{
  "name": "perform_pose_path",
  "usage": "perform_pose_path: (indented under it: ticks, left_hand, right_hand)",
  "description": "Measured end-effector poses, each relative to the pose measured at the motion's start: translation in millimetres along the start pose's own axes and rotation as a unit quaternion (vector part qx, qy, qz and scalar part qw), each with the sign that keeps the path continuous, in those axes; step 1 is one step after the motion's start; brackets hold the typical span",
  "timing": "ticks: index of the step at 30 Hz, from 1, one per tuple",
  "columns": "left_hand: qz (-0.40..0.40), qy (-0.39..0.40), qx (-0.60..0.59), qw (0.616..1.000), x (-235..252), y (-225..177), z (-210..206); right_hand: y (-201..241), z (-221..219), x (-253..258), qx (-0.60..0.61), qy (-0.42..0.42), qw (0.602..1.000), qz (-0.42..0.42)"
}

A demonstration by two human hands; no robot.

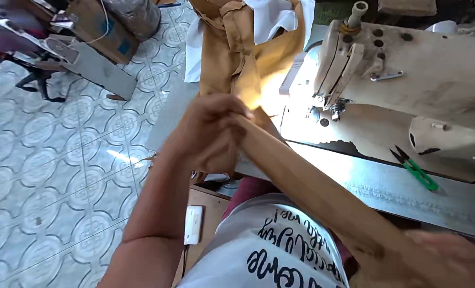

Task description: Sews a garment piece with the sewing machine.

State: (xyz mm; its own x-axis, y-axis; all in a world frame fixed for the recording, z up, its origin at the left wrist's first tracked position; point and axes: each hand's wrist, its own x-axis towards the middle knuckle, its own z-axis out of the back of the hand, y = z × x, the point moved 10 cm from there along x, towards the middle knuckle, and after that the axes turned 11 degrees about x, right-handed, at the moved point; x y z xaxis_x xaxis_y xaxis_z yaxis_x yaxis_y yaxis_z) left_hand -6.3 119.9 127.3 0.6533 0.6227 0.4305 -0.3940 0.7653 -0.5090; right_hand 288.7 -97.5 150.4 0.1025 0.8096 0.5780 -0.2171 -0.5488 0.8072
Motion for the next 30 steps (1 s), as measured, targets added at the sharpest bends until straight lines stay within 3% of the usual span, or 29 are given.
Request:
perform_pose_path:
  ticks: [2, 5, 7, 9, 12, 14, 17, 21, 30]
  left_hand:
    - [0.060, 0.006, 0.094, 0.994, -17, -10, 52]
    - [0.214, 0.024, 0.329, 0.919, -33, -7, 92]
    - [0.241, 0.016, 0.377, 0.894, -26, -4, 78]
    - [0.189, 0.005, 0.348, 0.918, -10, -12, 27]
    - [0.110, 0.057, 0.222, 0.967, -3, -14, -82]
    - [0.102, 0.070, 0.183, 0.975, -9, -3, -117]
    - [0.112, 0.071, 0.170, 0.976, -14, 1, -126]
    - [0.066, 0.098, 0.217, 0.969, -14, -9, -136]
    - [0.033, 0.207, 0.299, 0.931, -12, -16, -158]
  right_hand:
    - [-52, -12, 2, 0.041, -0.077, 0.994, -0.073]
    - [-147, -66, 10, 0.156, -0.130, 0.954, -0.221]
    - [-191, -98, 20, 0.129, -0.121, 0.948, -0.265]
    - [-212, -116, 36, 0.064, -0.084, 0.955, -0.278]
    - [-212, -120, 50, -0.039, -0.037, 0.959, -0.277]
    - [-194, -113, 47, -0.105, -0.024, 0.965, -0.239]
    - [-169, -114, 26, -0.205, 0.000, 0.959, -0.198]
    - [-163, -131, 8, -0.289, 0.031, 0.948, -0.134]
    - [-171, -106, 6, -0.191, -0.059, 0.967, -0.157]
